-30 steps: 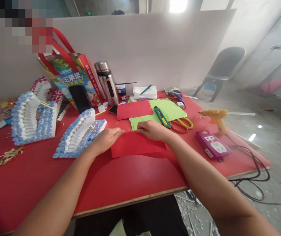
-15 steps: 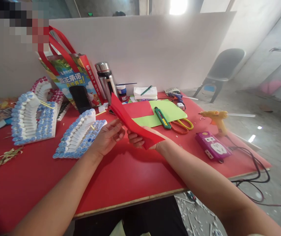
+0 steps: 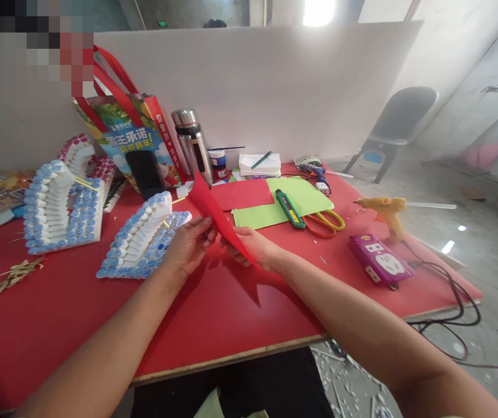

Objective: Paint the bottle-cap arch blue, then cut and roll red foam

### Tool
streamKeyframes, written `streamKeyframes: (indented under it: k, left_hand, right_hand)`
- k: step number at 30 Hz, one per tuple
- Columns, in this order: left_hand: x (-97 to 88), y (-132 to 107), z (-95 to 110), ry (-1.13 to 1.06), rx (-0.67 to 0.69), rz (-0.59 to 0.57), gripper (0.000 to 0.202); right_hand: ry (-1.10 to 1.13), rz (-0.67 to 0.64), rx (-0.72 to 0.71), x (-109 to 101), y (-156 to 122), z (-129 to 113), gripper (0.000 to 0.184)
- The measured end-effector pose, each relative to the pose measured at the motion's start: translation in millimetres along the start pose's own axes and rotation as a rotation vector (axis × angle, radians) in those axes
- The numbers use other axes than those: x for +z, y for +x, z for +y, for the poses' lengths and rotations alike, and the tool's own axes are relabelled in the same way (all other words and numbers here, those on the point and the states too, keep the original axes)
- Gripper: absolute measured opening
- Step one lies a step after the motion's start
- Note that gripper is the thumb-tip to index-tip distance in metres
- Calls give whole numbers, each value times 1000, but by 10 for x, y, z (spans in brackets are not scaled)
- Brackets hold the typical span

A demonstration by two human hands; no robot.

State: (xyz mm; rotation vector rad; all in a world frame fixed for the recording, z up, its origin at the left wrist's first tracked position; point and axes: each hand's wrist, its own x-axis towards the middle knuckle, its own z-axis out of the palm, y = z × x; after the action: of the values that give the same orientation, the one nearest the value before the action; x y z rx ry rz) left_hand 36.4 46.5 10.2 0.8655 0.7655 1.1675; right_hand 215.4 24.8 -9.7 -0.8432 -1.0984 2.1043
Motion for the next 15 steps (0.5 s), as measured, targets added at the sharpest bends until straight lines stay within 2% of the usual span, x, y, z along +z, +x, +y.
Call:
streamKeyframes:
  k: [5, 8, 9, 11, 13, 15]
  left_hand:
    - [32, -17, 38, -184, -19, -76, 24]
    - [26, -15, 52, -199, -2, -107, 25]
    - [19, -10, 47, -184, 2, -99, 26]
    - [5, 2, 21, -130, 4, -56, 27]
    - [0, 13, -15, -74, 0, 5, 27]
    - [6, 19, -44, -50, 2, 54, 26]
  right_hand:
    - [204, -275, 70, -100, -6, -65, 15]
    - [198, -326, 96, -80, -23, -73, 13]
    - [151, -289, 88, -52, -23, -62, 15]
    - [-14, -113, -4, 27, -12, -21, 24]
    - [-249, 128, -185, 106, 13, 33, 33]
    - [-477, 320, -353, 157, 38, 75, 36]
